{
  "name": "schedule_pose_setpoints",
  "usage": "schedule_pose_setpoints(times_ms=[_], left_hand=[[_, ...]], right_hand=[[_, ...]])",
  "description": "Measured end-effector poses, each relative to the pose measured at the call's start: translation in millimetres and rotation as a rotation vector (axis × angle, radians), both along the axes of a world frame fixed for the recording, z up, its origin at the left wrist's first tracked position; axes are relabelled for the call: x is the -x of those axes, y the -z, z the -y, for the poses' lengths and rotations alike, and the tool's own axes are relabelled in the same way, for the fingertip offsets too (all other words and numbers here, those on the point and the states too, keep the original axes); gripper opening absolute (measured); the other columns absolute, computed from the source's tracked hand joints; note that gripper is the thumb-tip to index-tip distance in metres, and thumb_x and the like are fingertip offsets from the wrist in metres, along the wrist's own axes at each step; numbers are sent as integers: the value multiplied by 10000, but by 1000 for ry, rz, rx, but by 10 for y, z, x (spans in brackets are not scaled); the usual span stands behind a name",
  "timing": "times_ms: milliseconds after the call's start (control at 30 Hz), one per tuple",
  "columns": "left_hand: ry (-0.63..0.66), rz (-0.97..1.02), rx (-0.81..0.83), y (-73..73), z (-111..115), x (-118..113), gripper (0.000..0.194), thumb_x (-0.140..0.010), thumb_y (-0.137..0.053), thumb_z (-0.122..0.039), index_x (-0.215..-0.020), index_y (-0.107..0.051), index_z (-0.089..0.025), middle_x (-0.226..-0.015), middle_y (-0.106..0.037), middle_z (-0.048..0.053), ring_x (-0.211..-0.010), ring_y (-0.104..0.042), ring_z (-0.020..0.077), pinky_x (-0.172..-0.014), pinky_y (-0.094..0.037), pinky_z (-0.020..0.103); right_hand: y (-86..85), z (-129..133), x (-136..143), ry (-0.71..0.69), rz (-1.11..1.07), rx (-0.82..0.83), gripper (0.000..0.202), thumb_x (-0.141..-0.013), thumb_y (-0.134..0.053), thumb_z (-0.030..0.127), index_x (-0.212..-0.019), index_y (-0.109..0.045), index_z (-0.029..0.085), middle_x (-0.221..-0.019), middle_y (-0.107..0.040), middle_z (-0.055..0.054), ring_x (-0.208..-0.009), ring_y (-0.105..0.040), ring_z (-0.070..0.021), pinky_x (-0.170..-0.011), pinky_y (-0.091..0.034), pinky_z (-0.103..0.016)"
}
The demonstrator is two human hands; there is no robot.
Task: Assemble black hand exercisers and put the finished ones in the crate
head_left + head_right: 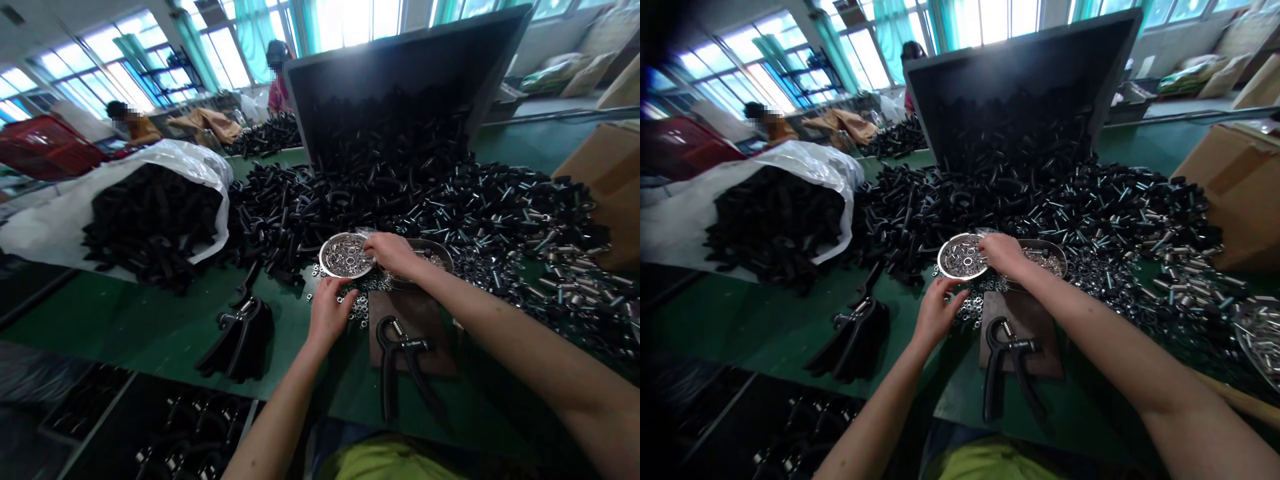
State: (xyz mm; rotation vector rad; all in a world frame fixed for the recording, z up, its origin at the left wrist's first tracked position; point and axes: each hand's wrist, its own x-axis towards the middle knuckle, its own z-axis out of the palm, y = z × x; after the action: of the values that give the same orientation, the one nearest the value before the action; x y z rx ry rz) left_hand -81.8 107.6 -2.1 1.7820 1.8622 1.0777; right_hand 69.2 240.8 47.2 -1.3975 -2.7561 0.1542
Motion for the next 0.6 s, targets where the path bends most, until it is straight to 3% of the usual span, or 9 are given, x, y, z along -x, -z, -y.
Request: schedule_pose_setpoints(times_ms=[133, 233, 433, 600], left_hand=[[-71, -37, -8, -62, -142, 215, 187, -811, -600, -262, -981, -647, -199, -944, -594, 44, -844, -563, 173, -800, -461, 326], [-67, -32, -12, -64, -135, 291, 188, -817, -593, -266, -983, -651, -200, -950, -602, 43, -834, -564, 169, -784, -465, 317], [-37, 5, 4, -36, -130, 380, 162, -814, -596, -260, -950, -660, -199, -944, -613, 42, -852, -572, 172, -755, -472, 301], [-32, 67, 9, -21, -220, 390, 167, -816, -591, -267, -948, -664, -196, -939, -628, 45, -795, -583, 157, -743, -481, 296]], right_hand=[[82, -345, 444, -18, 24, -47, 287, -911, -430, 237, -1069, -665, 198, -1098, -650, -112, -1020, -593, -236, -786, -440, -306], [155, -487, 595, -56, 69, -34, 244, -909, -476, 255, -1074, -637, 174, -1074, -638, -105, -975, -600, -212, -810, -468, -340], [272, -605, 647, -63, 86, 1, 336, -880, -544, 345, -1157, -547, 155, -1153, -573, -84, -973, -584, -190, -820, -501, -403], [227, -588, 569, -4, -75, 0, 203, -899, -471, 200, -985, -632, 111, -1062, -625, -155, -989, -597, -232, -826, -454, -354]])
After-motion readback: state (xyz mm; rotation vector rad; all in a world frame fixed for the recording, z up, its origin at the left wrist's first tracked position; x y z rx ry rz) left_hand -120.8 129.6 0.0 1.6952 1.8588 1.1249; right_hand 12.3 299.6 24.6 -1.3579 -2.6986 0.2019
